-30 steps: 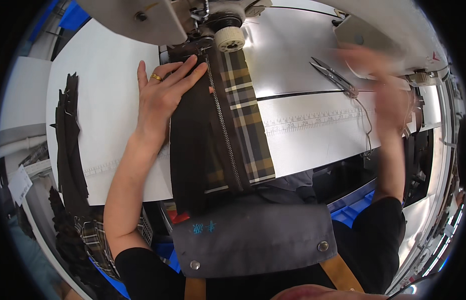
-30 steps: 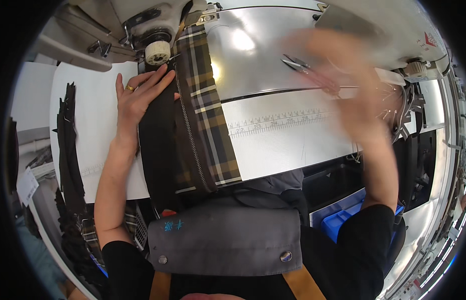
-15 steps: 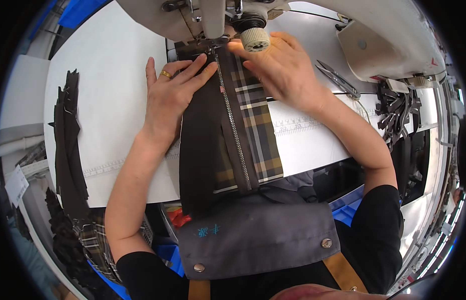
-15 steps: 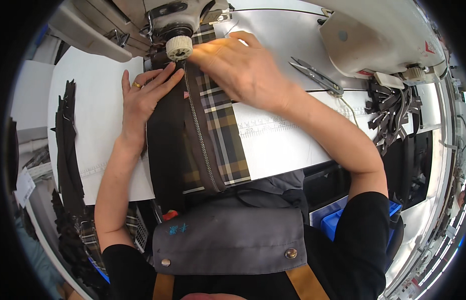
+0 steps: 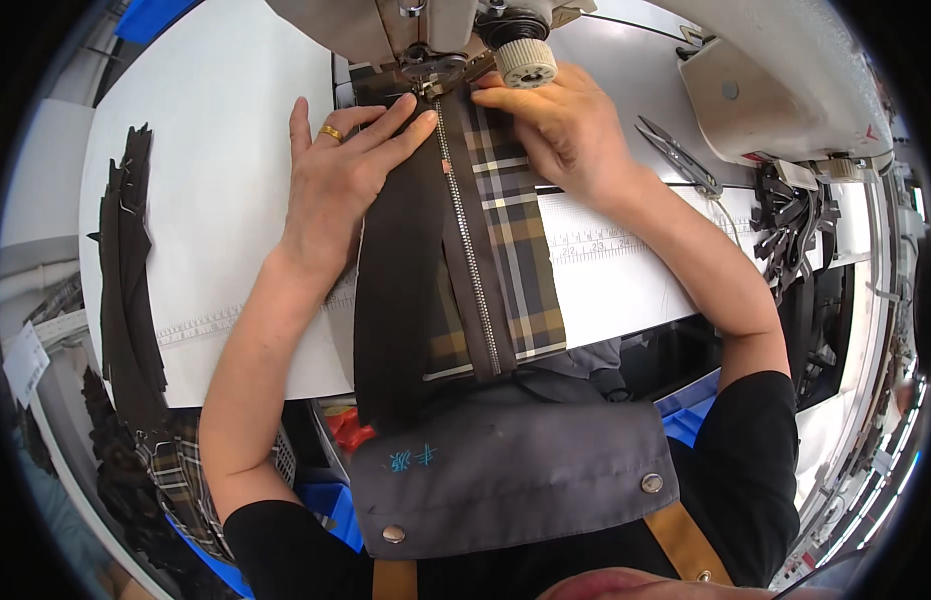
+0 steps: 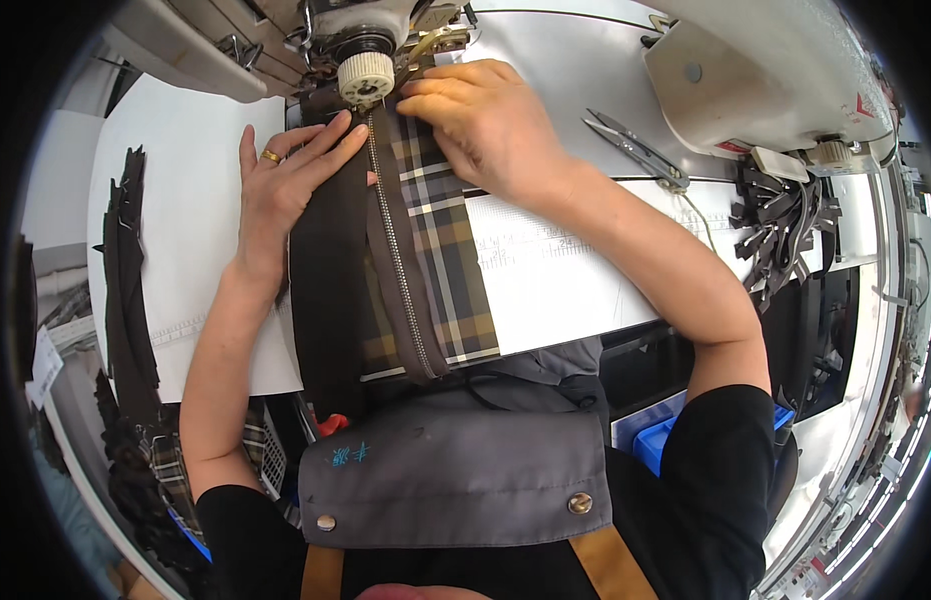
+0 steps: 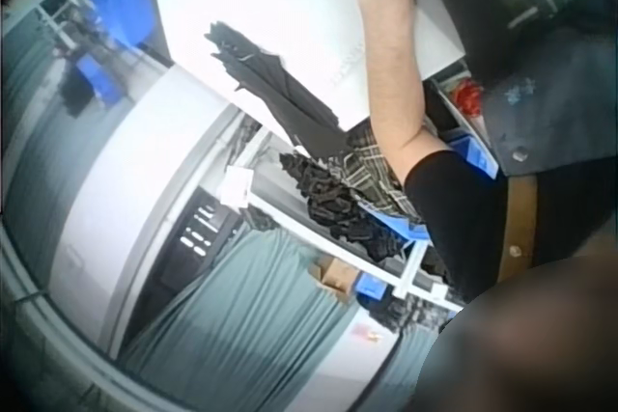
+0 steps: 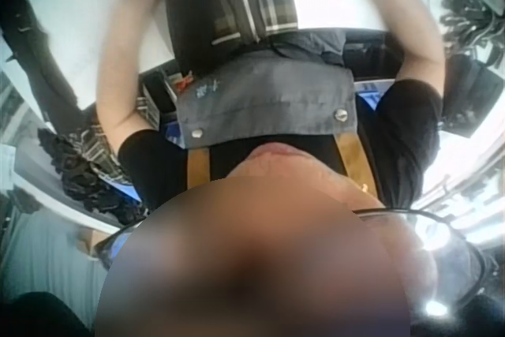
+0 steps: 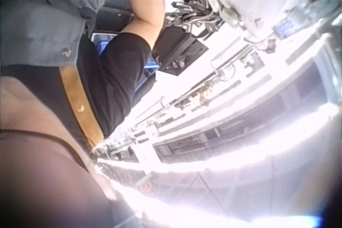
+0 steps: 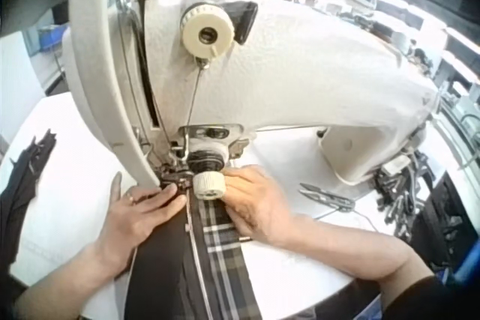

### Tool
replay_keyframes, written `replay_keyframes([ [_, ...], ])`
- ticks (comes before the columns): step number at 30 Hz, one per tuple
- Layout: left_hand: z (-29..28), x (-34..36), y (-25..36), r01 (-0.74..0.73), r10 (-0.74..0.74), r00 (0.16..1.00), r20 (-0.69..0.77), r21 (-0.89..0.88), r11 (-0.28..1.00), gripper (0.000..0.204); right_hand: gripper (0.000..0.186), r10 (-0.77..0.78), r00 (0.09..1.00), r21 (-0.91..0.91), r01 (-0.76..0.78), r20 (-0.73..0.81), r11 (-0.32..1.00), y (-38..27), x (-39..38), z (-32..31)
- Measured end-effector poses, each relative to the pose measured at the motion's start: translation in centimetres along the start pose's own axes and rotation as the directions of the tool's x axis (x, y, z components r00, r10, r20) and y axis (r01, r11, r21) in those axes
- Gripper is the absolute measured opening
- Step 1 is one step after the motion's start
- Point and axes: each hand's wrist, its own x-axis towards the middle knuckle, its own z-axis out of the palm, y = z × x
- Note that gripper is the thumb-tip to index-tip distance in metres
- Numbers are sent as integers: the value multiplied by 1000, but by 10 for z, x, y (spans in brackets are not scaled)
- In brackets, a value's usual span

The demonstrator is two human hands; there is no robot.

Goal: Sewing a zipper onto a fabric or leather panel using an industrial sewing machine.

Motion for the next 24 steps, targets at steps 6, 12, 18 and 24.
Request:
replay_keyframes([
  [6, 0, 0, 1, 0, -1, 1000, -18, -6, 1000, 49, 30, 91, 992, -95, -83, 83, 992, 4, 2, 7],
  [12, -6, -1, 5, -7, 3, 999, 54, 68, 998, 46, 45, 95, 981, -173, -65, 167, 983, 1, 4, 5],
  [18, -9, 0, 5, 25, -25, 997, 79, -1, 1000, 44, 46, 125, 978, -194, -91, 168, 977, 5, 4, 6],
  [24, -8, 0, 4, 8, -8, 997, 83, -3, 1000, 43, 46, 108, 984, -203, -78, 141, 976, 3, 4, 6],
])
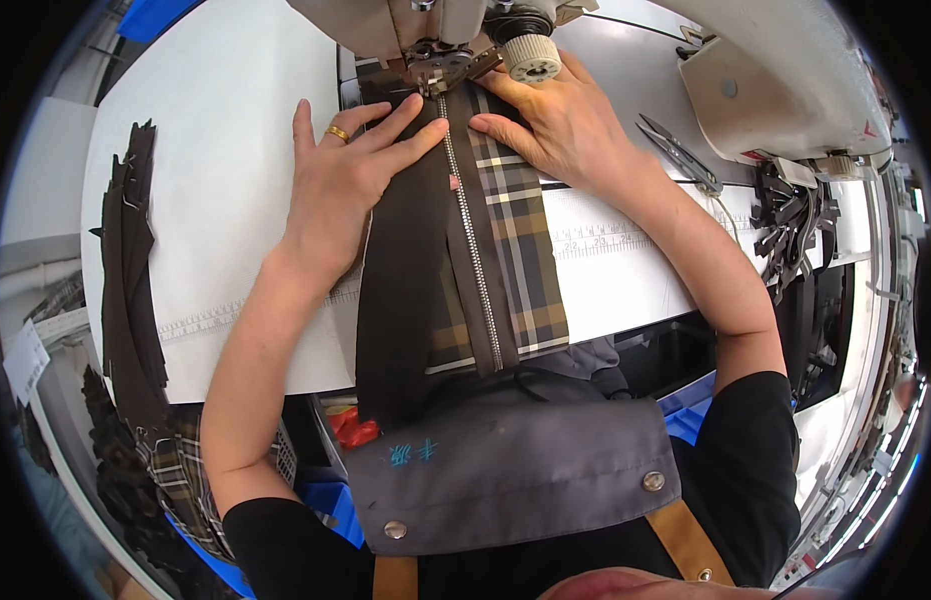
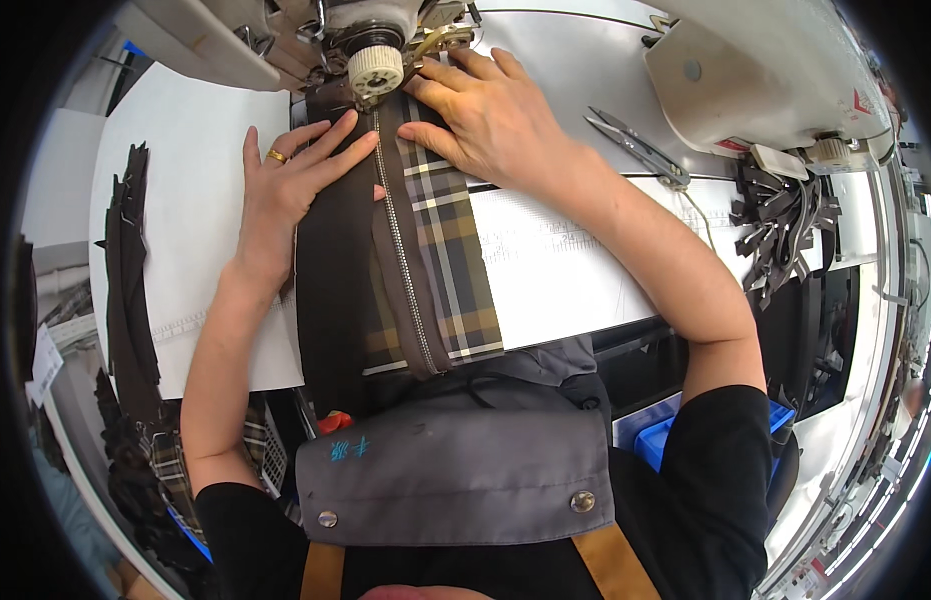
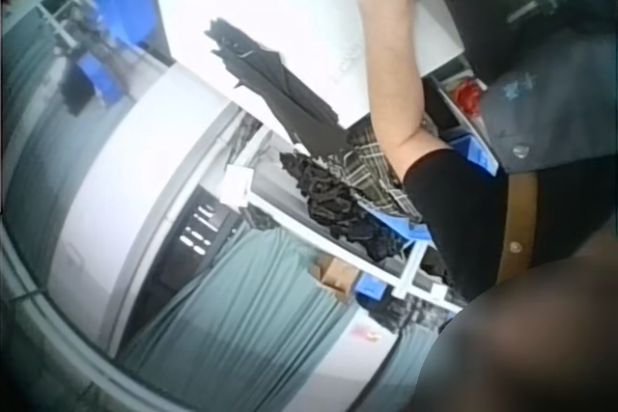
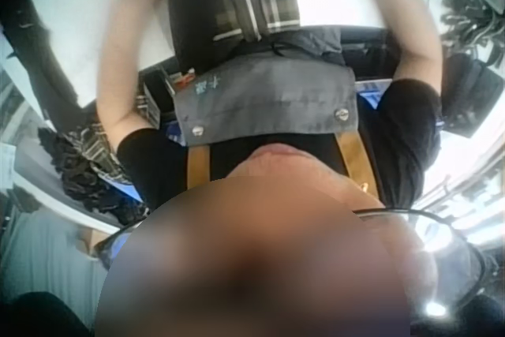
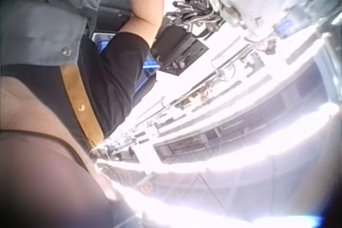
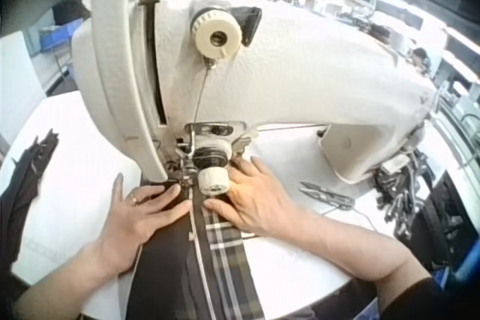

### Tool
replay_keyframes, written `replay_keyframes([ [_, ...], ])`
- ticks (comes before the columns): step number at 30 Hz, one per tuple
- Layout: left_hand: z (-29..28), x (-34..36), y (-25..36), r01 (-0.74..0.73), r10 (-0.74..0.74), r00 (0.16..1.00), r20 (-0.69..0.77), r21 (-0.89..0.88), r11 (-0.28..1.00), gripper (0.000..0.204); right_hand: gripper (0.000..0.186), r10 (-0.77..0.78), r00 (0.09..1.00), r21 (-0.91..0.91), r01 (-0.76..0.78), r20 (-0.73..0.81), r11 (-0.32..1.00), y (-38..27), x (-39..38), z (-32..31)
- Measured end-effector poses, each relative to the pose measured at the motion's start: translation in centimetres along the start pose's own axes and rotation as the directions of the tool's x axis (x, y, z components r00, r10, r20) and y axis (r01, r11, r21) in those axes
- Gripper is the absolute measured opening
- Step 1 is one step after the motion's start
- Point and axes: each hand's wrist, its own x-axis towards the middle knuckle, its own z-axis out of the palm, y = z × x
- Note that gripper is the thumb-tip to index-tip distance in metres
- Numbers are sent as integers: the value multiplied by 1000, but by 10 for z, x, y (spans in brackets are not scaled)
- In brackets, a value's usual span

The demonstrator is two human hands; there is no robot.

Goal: Sewing a zipper onto a fabric or leather panel using an industrial sewing machine.

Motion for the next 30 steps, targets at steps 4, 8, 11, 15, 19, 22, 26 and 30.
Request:
replay_keyframes([
  [4, -1, 0, -2, 5, -5, 1000, -5, -33, 999, 43, 46, 2, 1000, 20, -2, -13, 1000, -2, 0, -2],
  [8, 2, 1, -6, 4, -4, 1000, -2, -19, 1000, 43, 41, 8, 999, 28, -7, -44, 1000, 4, -3, 3],
  [11, 3, 4, -8, 0, 0, 1000, -11, -7, 1000, 43, 28, -15, 990, 147, 36, -137, 988, 8, -5, -1],
  [15, -8, -14, 10, -105, 107, 993, -41, 38, 994, 45, 26, -188, 964, 346, 244, -187, 906, -23, -30, -35],
  [19, -36, -78, 55, -168, 175, 984, 41, -143, 975, 44, 43, -304, 951, 474, 243, 56, 846, -89, -99, -75],
  [22, -36, -111, 82, -81, 87, 994, 71, -75, 994, 44, 40, -286, 951, 245, 251, 117, 936, -117, -127, -60],
  [26, -28, -121, 95, 27, -22, 999, 40, -126, 992, 45, 43, -186, 981, 326, 191, -44, 926, -122, -134, -41],
  [30, -24, -120, 96, 73, -75, 997, -3, -183, 980, 39, 49, -181, 983, 332, 167, 13, 929, -123, -132, -46],
])
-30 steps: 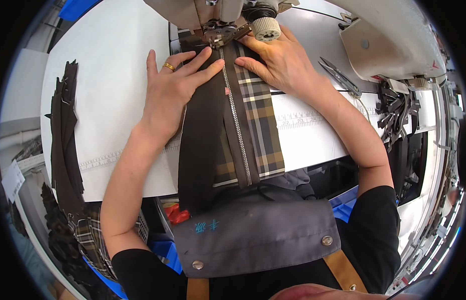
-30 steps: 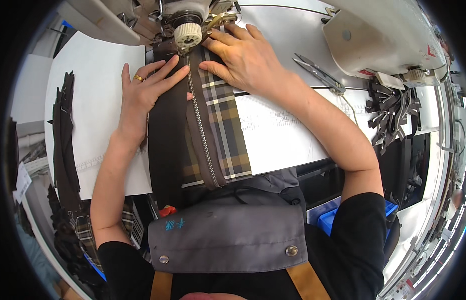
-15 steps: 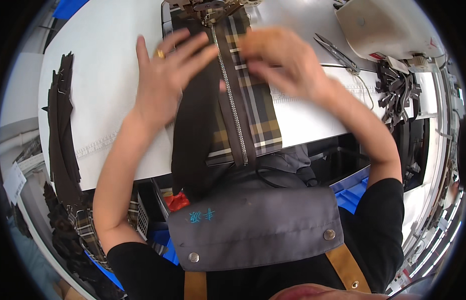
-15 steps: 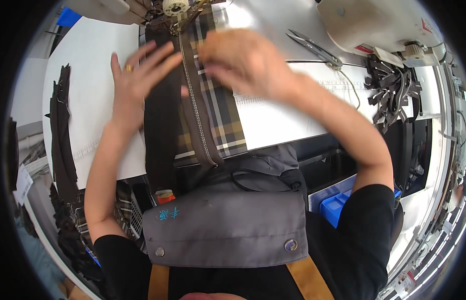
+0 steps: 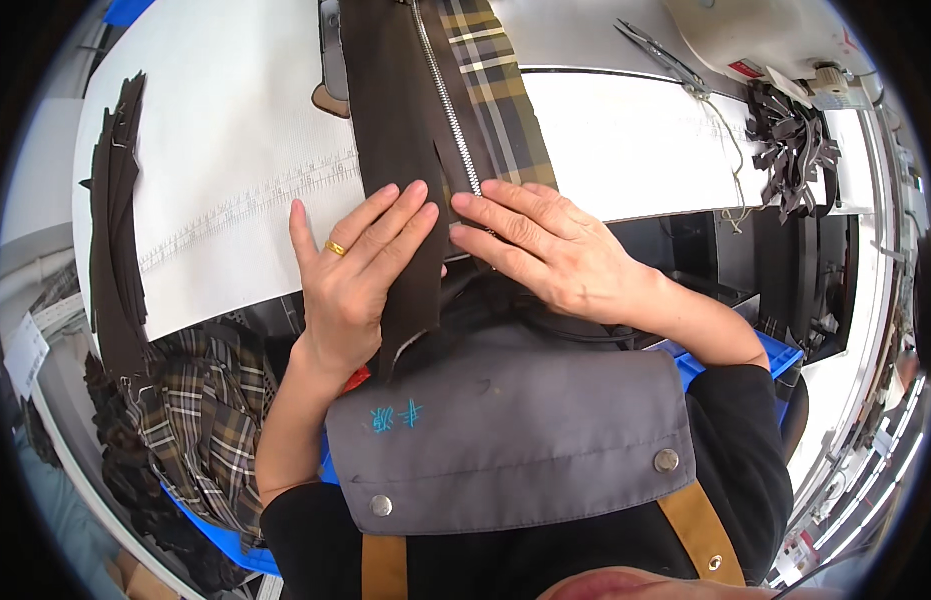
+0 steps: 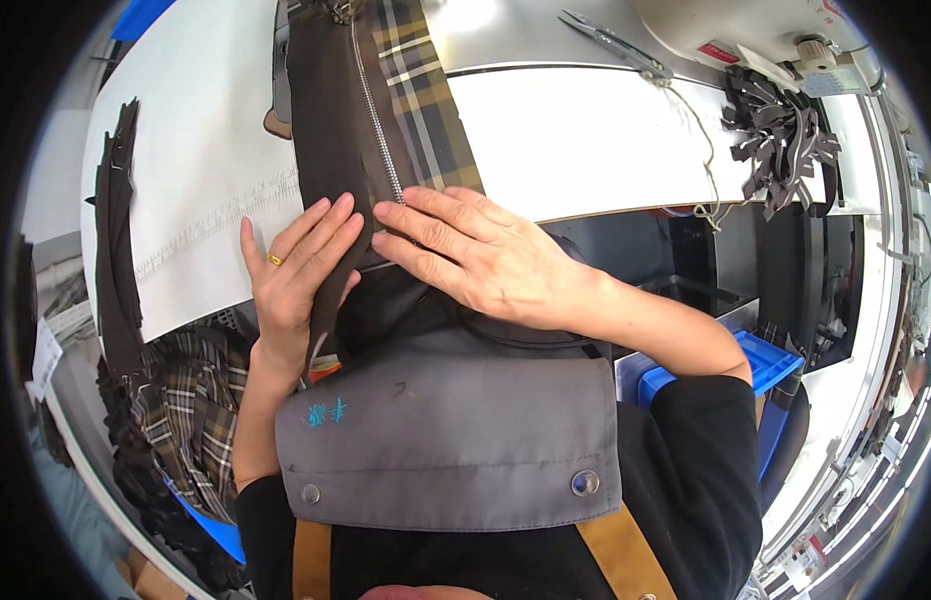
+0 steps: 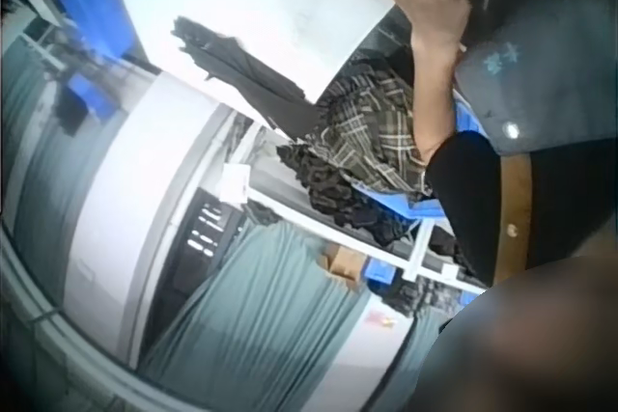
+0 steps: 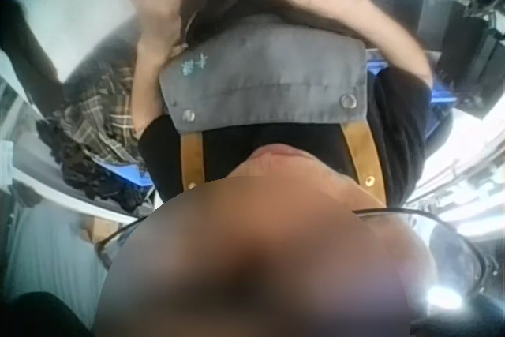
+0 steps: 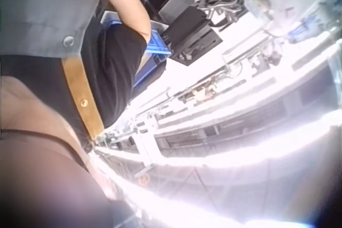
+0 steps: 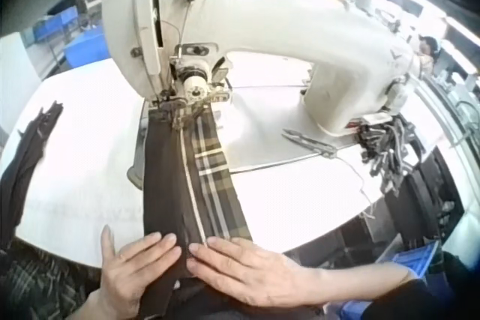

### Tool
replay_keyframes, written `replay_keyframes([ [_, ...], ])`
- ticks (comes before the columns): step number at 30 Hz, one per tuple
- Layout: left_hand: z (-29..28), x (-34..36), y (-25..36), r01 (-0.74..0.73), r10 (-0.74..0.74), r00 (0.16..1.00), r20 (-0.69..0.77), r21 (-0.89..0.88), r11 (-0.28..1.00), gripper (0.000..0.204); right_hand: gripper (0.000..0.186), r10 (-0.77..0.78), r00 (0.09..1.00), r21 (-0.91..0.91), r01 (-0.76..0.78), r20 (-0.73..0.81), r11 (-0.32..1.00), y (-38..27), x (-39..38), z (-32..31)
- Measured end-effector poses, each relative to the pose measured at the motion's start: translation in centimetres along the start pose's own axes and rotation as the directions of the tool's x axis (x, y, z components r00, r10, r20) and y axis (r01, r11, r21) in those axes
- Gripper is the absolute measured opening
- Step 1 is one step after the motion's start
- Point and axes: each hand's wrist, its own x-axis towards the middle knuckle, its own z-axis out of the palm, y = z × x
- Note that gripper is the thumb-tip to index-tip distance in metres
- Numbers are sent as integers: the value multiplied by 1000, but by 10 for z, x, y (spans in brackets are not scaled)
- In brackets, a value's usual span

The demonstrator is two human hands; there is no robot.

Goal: Sewing a zipper onto a fabric or leather panel using an industrial sewing machine.

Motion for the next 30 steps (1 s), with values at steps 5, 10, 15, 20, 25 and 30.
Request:
replay_keyframes([
  [5, 3, 1, -2, -11, 7, 997, -72, -49, 999, 42, 44, -22, 995, -129, 10, -98, 992, 0, 6, 2],
  [10, 4, 2, 1, 12, -15, 997, -69, -48, 999, 39, 31, 89, 990, 52, -83, -110, 995, 6, 10, -1],
  [15, 6, 4, 1, 20, -21, 995, -94, -12, 1000, 32, 34, 6, 980, 55, 5, -201, 998, 11, 8, -7],
  [20, 6, 7, 0, 16, -23, 988, -156, -49, 999, 27, 37, -4, 991, 37, 9, -132, 999, 11, 7, -1],
  [25, 6, 11, 4, -17, 1, 982, -189, -85, 996, 26, 42, 47, 994, 74, -40, -95, 996, 3, 8, -2],
  [30, 8, 16, 3, -59, 42, 980, -196, -83, 995, 34, 42, 53, 997, 71, -49, -62, 996, 1, 10, -3],
])
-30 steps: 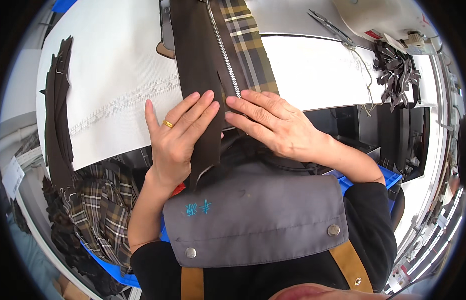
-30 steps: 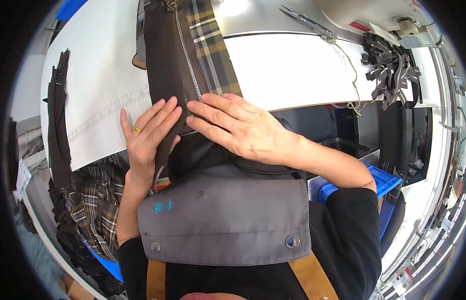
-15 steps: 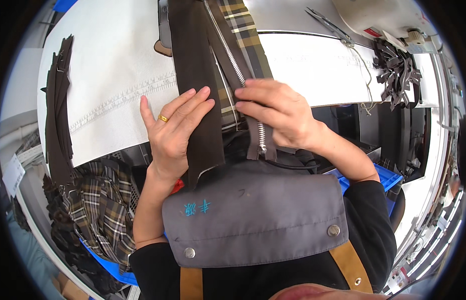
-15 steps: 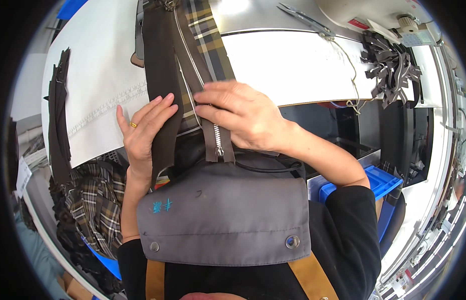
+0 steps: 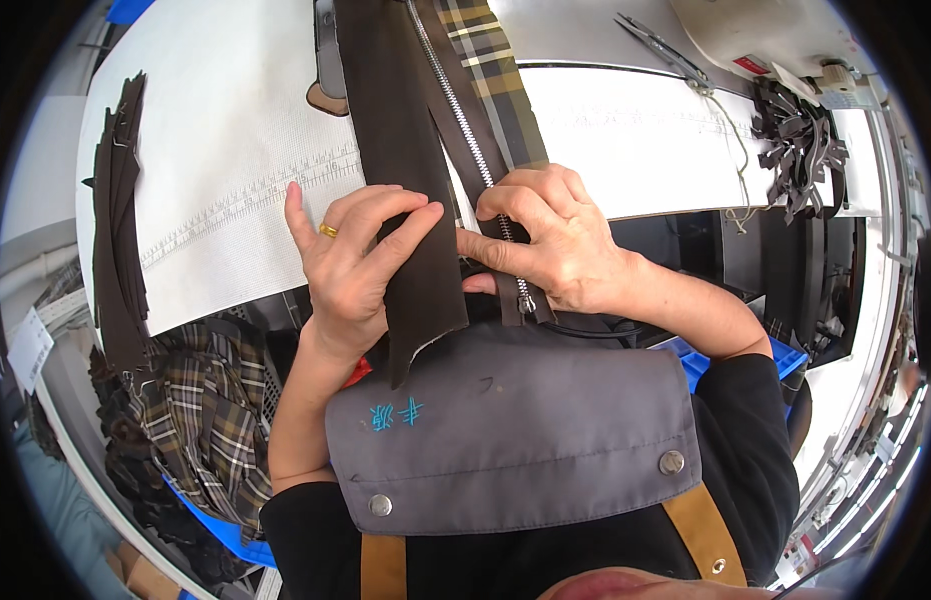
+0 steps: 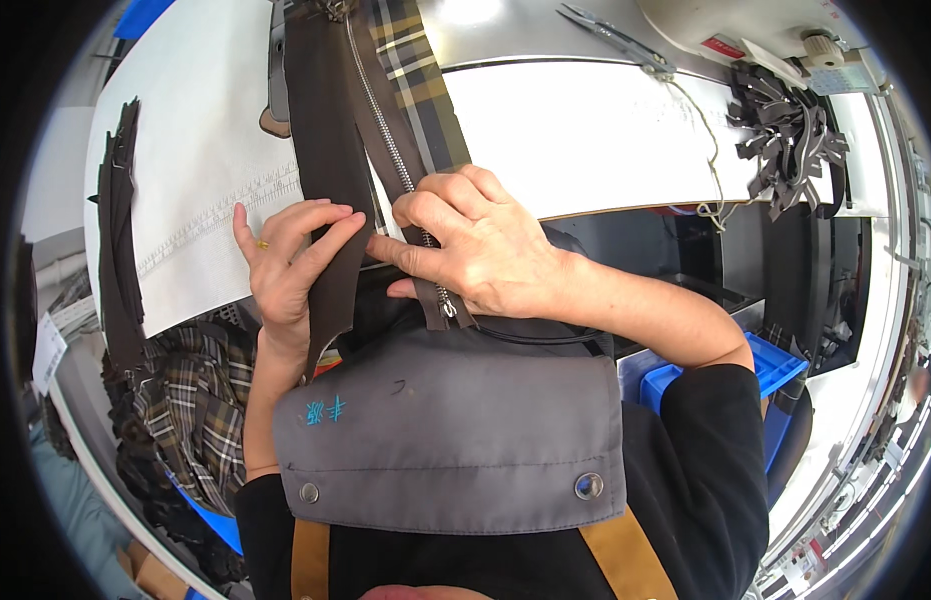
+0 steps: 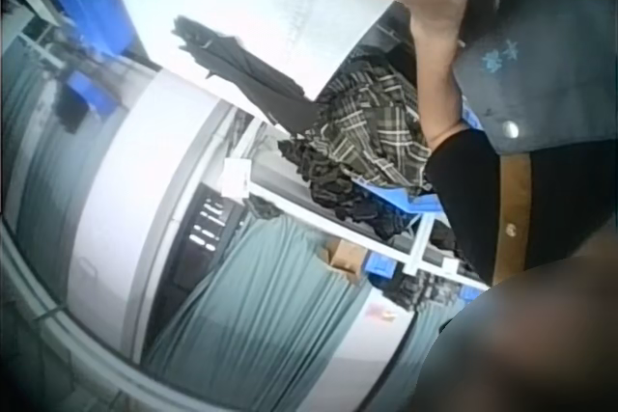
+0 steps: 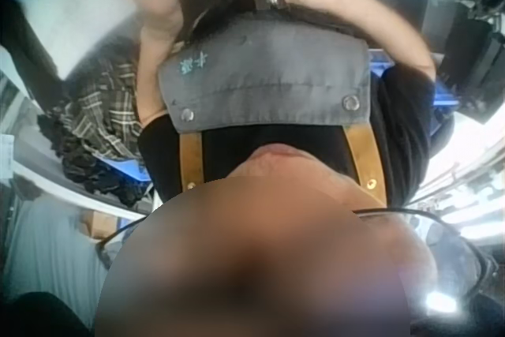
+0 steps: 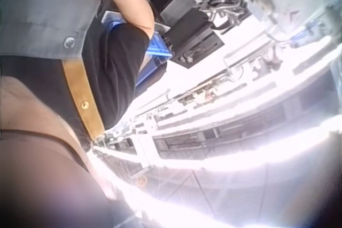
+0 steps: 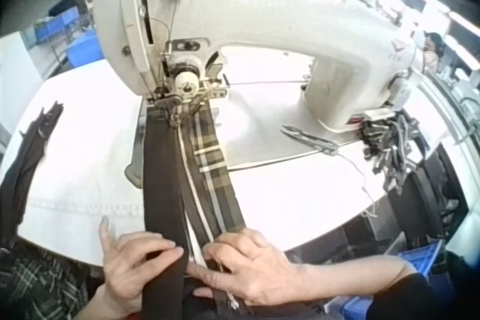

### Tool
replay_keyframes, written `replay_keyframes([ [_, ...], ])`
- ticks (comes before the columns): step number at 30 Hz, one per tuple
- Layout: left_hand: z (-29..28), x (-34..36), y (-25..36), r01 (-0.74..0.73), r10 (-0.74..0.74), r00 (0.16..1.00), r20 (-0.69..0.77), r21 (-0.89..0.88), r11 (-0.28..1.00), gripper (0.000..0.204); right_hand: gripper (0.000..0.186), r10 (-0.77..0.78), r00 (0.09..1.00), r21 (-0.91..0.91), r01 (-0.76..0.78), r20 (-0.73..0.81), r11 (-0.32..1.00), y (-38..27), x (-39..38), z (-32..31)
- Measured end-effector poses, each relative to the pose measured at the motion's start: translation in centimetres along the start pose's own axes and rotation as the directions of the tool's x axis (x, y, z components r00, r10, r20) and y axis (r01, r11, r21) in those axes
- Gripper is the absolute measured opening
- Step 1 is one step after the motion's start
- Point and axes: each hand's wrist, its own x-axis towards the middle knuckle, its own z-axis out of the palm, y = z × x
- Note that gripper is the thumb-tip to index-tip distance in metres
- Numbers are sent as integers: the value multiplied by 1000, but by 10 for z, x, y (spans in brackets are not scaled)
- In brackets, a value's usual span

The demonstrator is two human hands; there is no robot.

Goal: Sewing a zipper onto a fabric or leather panel using an industrial sewing machine.

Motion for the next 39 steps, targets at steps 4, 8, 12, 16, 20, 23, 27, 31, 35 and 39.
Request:
replay_keyframes([
  [4, 1, -1, 2, 14, -14, 1000, 11, -20, 1000, 41, 40, -2, 1000, -10, 2, 1, 1000, 0, 0, 0],
  [8, 2, 0, 1, 2, -2, 1000, -1, -22, 1000, 42, 38, -5, 1000, -17, 5, -2, 1000, 0, -1, 0],
  [12, 2, 0, 1, 6, -6, 1000, 21, -14, 1000, 42, 38, 1, 1000, -8, -1, -18, 1000, 0, 0, 1],
  [16, 2, 0, 1, 9, -9, 999, 32, -8, 1000, 39, 37, 4, 1000, -2, -4, -15, 1000, 0, 0, 1],
  [20, 1, -1, 0, 7, -7, 999, 50, 5, 1000, 37, 36, -4, 1000, -6, 4, -14, 1000, 0, 1, 1],
  [23, -1, -1, -1, 23, -20, 997, 77, -34, 999, 36, 37, -2, 1000, -11, 2, -26, 1000, -1, 1, 2],
  [27, -4, -4, 2, 49, -45, 991, 123, -33, 998, 35, 32, -7, 998, 15, 8, -60, 1000, 2, -3, -1],
  [31, -5, -6, 2, 69, -64, 989, 132, -34, 997, 36, 28, -64, 991, 58, 71, -117, 996, 0, -11, -3],
  [35, -6, -7, 0, 54, -48, 992, 120, -52, 997, 41, 29, -78, 975, 37, 88, -209, 995, -8, -14, 1],
  [39, -6, -7, -1, 60, -53, 992, 117, -65, 996, 40, 30, -74, 981, 38, 82, -177, 996, -11, -13, 3],
])
